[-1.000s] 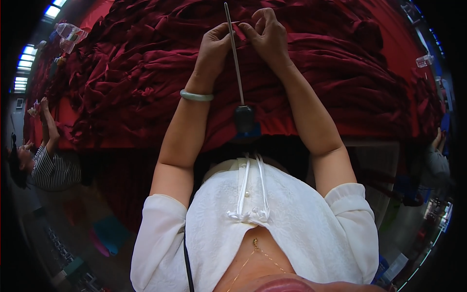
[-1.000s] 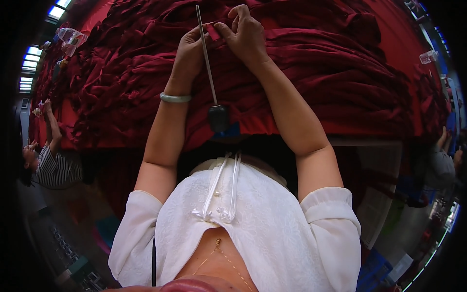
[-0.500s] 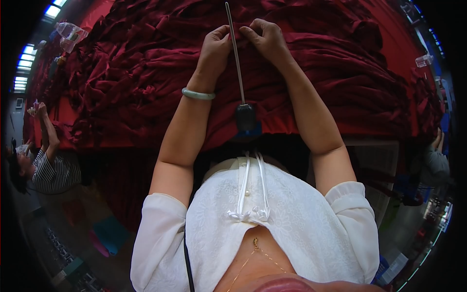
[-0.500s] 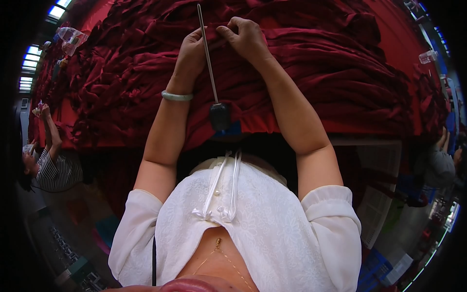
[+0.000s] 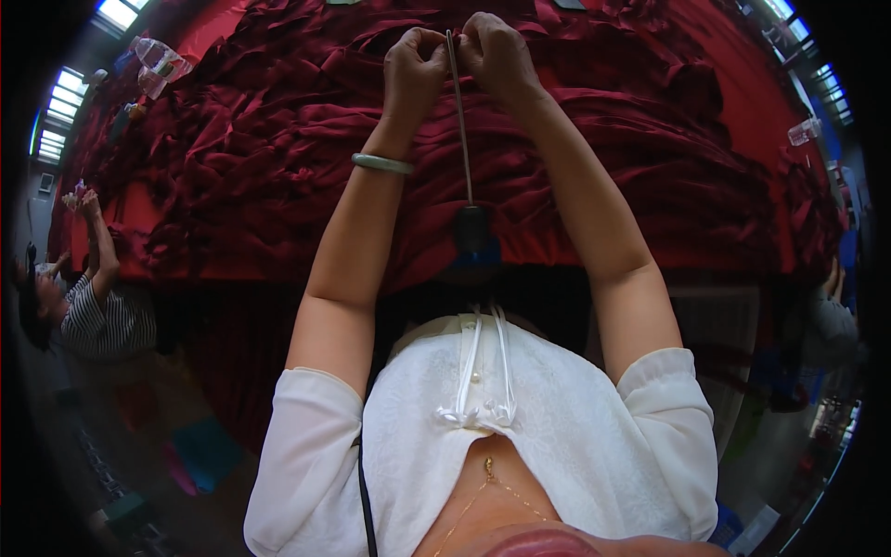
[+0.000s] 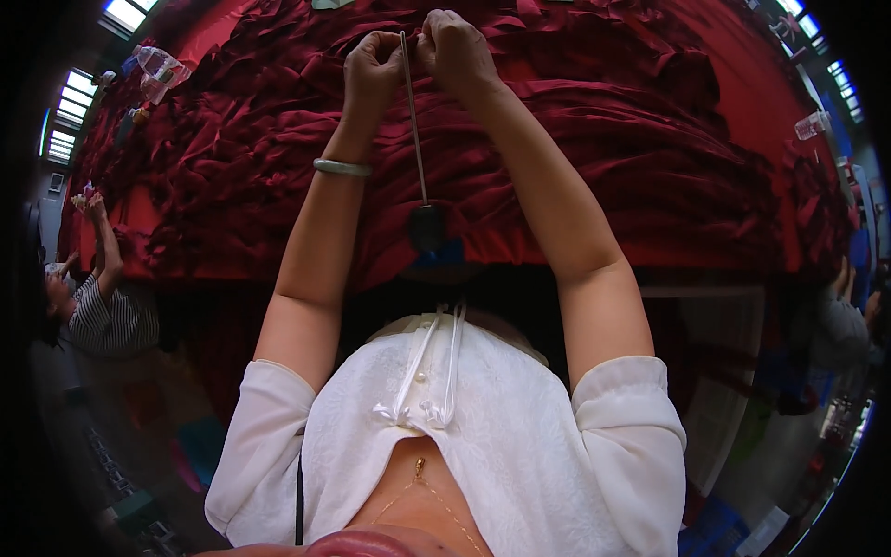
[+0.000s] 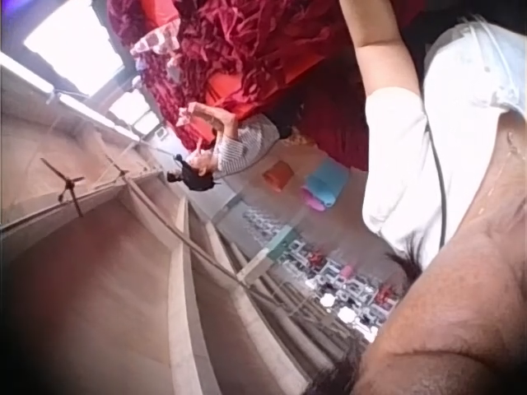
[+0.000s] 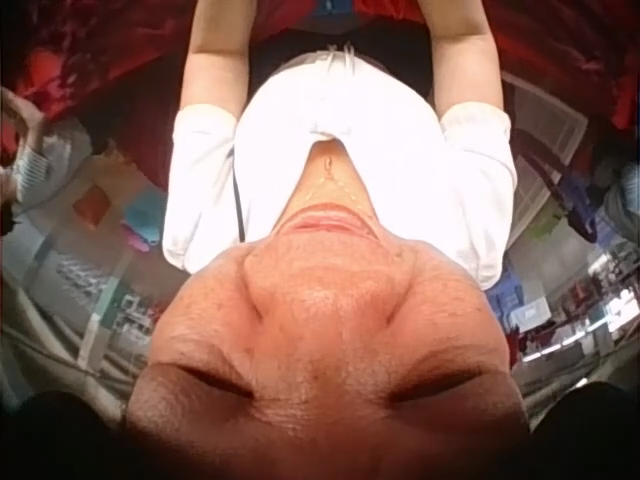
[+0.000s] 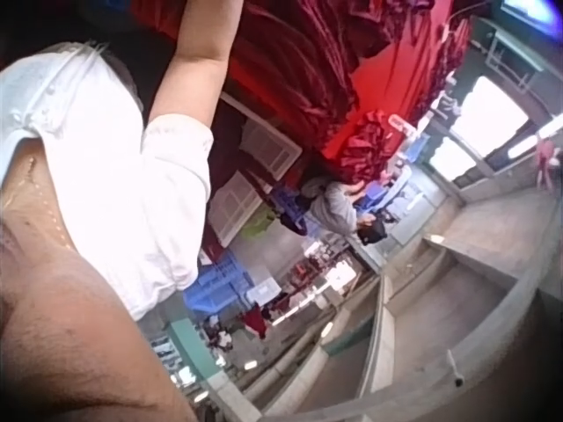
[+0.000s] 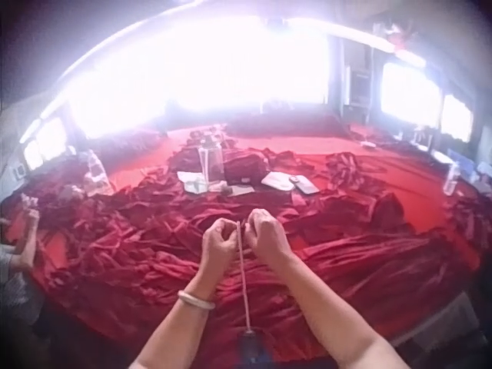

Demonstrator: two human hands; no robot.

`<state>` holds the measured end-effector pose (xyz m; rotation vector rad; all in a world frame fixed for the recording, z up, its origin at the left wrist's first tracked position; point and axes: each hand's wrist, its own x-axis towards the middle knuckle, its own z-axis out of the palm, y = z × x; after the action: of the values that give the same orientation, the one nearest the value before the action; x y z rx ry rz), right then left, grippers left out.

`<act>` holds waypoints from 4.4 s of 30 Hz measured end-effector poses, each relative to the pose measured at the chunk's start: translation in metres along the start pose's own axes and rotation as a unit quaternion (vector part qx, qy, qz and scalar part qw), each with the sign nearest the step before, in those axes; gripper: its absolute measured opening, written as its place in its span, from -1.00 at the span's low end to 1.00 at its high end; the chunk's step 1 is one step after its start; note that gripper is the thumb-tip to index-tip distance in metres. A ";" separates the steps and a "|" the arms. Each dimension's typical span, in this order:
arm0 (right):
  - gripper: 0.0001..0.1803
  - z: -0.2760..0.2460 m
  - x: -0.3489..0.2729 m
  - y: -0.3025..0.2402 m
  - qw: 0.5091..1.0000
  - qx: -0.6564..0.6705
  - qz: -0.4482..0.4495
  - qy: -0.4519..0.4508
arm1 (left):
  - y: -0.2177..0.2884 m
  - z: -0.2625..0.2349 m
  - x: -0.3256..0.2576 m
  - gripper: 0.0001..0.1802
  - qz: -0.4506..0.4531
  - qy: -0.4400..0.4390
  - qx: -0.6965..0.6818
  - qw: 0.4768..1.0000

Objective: The person turns red fabric pieces inside out using a specialized metal rod tool at a work table.

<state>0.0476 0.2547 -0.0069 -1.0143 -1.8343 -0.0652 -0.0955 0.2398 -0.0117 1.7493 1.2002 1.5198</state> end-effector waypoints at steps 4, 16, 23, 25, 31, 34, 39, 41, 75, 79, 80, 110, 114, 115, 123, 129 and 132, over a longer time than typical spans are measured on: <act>-0.79 -0.003 0.004 -0.011 0.983 0.145 0.113 -0.008 | 0.003 -0.002 0.010 -0.89 0.032 0.033 -0.029 0.999; -0.90 -0.010 -0.028 -0.038 0.976 0.197 0.085 0.023 | 0.023 -0.014 -0.030 -0.83 -0.257 -0.070 -0.384 0.884; -0.50 -0.004 0.008 0.002 0.895 0.350 0.226 -0.160 | 0.018 0.001 -0.009 -0.87 -0.214 -0.049 -0.436 0.873; -0.50 0.005 0.002 -0.015 0.957 0.194 0.162 -0.145 | 0.012 0.000 -0.015 -0.89 -0.184 -0.007 -0.422 0.888; -0.46 -0.012 -0.025 -0.055 0.978 0.041 0.180 -0.098 | 0.016 -0.014 -0.020 -0.88 -0.217 -0.042 -0.438 0.871; -0.42 -0.002 -0.004 -0.019 0.951 0.121 0.231 -0.169 | 0.016 -0.009 -0.018 -0.86 -0.191 -0.030 -0.415 0.889; -0.46 0.022 0.025 -0.009 0.946 0.187 0.256 -0.067 | 0.014 -0.002 -0.046 -0.89 -0.179 -0.045 -0.379 0.907; -0.50 0.022 0.017 -0.025 0.946 0.217 0.236 -0.053 | 0.011 -0.011 -0.052 -0.82 -0.210 -0.053 -0.358 0.908; -0.48 -0.009 -0.056 -0.054 0.930 0.266 0.247 -0.052 | 0.021 -0.005 -0.004 -0.84 -0.174 -0.077 -0.393 0.899; -0.40 -0.014 -0.015 -0.001 0.869 0.369 0.327 -0.045 | 0.026 0.004 -0.015 -0.84 -0.168 -0.031 -0.382 0.908; -0.33 -0.011 0.004 0.017 0.887 0.333 0.321 -0.006 | 0.026 0.007 -0.017 -0.85 -0.168 -0.023 -0.384 0.908; -0.82 -0.016 -0.047 -0.067 0.929 0.295 0.220 -0.042 | 0.024 -0.011 -0.009 -0.73 -0.219 -0.094 -0.467 0.851; -0.84 -0.014 -0.058 -0.063 0.938 0.251 0.229 -0.060 | 0.028 -0.005 -0.005 -0.75 -0.224 -0.073 -0.481 0.844; -0.84 -0.016 -0.058 -0.063 0.938 0.251 0.231 -0.059 | 0.027 -0.004 -0.006 -0.75 -0.225 -0.074 -0.481 0.844; -0.70 -0.021 -0.060 -0.073 0.929 0.276 0.246 -0.035 | 0.018 -0.002 -0.016 -0.81 -0.221 -0.035 -0.527 0.820; -0.84 -0.030 -0.072 -0.081 0.918 0.282 0.264 -0.089 | 0.016 -0.004 -0.027 -0.84 -0.198 -0.044 -0.535 0.820; -0.83 -0.034 -0.079 -0.091 0.902 0.322 0.271 -0.092 | 0.004 -0.004 -0.037 -0.81 -0.174 -0.045 -0.547 0.818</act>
<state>0.0240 0.1317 -0.0169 -1.0191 -1.4965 0.9430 -0.0978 0.2049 -0.0257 0.7468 0.3495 1.4047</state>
